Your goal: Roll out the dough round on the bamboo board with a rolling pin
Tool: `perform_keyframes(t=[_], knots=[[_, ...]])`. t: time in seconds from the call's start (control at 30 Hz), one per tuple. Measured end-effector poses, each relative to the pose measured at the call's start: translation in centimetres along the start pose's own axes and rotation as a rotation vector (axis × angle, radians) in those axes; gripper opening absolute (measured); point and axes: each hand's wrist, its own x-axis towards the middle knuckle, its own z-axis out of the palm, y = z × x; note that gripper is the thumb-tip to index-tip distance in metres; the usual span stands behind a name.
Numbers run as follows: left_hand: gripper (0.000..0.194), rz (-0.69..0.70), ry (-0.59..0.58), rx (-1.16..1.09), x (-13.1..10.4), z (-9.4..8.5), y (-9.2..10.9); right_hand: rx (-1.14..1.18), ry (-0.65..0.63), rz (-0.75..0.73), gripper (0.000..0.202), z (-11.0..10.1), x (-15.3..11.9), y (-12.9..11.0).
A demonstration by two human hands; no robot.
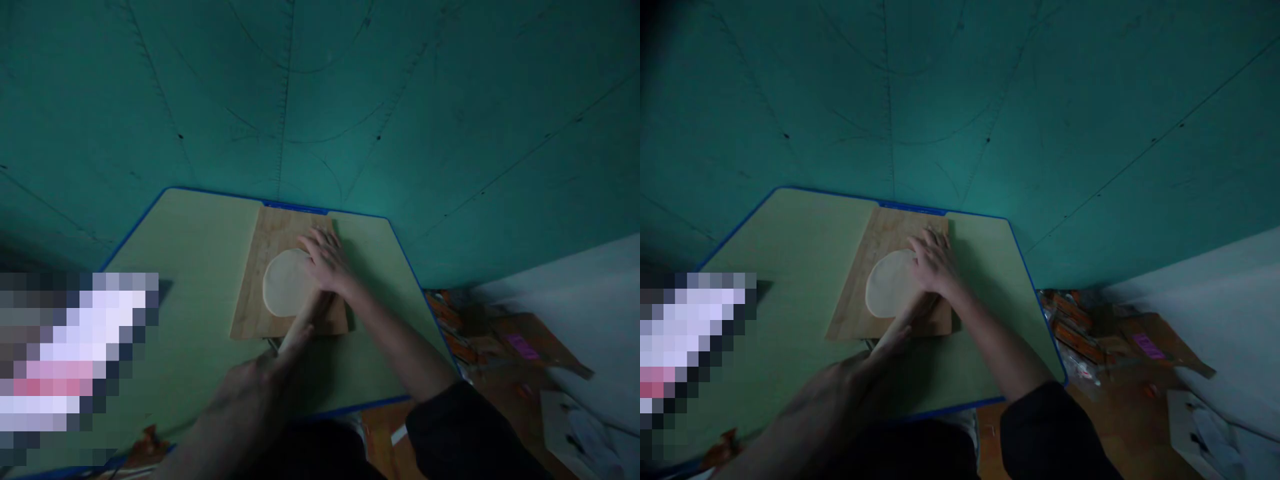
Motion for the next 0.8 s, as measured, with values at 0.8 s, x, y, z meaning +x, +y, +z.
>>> perform_keyframes(t=[0.8], knots=[[0.056,0.045,0.253,0.280,8.2,-8.2,-9.6,0.037,-0.015,0.358,0.035,-1.8,5.4,1.3]])
